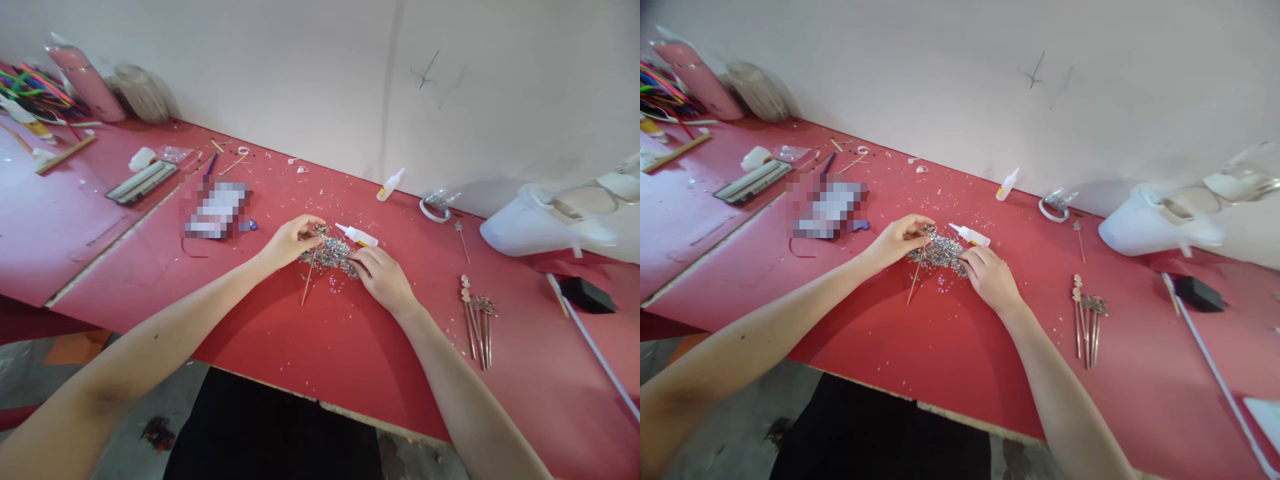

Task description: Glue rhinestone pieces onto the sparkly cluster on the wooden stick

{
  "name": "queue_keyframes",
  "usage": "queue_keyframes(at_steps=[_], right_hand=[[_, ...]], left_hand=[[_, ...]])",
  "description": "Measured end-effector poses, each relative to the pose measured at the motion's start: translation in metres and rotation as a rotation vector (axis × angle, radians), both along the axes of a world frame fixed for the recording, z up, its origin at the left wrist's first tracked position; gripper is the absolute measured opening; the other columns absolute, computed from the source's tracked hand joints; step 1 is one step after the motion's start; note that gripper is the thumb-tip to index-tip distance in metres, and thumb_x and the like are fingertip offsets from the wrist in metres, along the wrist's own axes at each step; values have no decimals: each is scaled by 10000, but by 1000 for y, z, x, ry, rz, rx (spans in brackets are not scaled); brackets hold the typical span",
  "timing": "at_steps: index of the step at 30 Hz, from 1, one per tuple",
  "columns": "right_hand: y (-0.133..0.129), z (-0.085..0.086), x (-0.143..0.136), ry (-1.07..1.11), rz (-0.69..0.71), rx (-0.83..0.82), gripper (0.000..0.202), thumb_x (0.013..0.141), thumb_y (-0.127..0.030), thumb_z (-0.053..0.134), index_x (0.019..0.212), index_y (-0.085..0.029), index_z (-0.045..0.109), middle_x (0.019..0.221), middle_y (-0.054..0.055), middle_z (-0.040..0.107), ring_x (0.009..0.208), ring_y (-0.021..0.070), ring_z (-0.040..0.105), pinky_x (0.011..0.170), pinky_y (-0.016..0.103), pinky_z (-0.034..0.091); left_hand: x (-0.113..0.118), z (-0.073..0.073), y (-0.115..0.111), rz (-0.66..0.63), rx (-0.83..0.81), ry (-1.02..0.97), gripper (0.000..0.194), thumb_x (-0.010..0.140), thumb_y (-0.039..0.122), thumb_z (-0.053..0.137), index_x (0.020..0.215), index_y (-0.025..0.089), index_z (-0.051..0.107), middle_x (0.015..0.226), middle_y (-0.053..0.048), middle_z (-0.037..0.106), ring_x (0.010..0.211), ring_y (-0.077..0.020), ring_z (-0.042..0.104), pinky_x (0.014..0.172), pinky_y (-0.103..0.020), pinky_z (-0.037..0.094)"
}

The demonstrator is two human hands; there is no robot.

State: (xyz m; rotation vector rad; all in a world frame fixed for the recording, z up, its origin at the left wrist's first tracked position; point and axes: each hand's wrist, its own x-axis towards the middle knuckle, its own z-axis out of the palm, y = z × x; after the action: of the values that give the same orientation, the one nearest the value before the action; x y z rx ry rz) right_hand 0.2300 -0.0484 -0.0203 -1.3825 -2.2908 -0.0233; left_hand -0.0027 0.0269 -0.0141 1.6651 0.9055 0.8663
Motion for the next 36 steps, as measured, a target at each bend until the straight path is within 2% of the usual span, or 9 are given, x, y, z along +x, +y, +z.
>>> queue_keyframes(at_steps=[11, 20, 27, 36], right_hand=[[-3, 3, -4, 58, 8, 13, 179, 958, -265, 456, 948, -214, 627, 895, 79, 659, 869, 217, 610, 797, 375, 514], [-4, 0, -16, 58, 48, 50, 199, 947, -188, 447, 993, -175, 640, 938, 112, 627, 876, 213, 600, 789, 365, 526], [-5, 0, -13, 86, -7, 87, 189, 934, -183, 480, 1010, -183, 652, 917, 98, 640, 869, 217, 606, 779, 369, 529], [-4, -2, -19, 57, 78, 80, 211, 943, -187, 475, 1043, -181, 661, 952, 107, 645, 900, 218, 598, 805, 382, 532]], left_hand=[[1, 4, -2, 10, 11, 0, 315, 801, 140, 643, 1109, 181, 595, 839, -42, 666, 748, -142, 627, 699, -273, 493], [1, 5, -2, 10, -11, 8, 317, 811, 126, 628, 1121, 174, 585, 838, -38, 666, 702, -127, 620, 692, -270, 485], [1, 7, -3, 11, -15, 4, 320, 806, 113, 633, 1118, 165, 585, 833, -42, 666, 727, -136, 628, 694, -270, 490], [1, 7, -3, 12, 6, 11, 320, 804, 131, 639, 1117, 165, 588, 837, -41, 666, 768, -145, 633, 719, -275, 493]])
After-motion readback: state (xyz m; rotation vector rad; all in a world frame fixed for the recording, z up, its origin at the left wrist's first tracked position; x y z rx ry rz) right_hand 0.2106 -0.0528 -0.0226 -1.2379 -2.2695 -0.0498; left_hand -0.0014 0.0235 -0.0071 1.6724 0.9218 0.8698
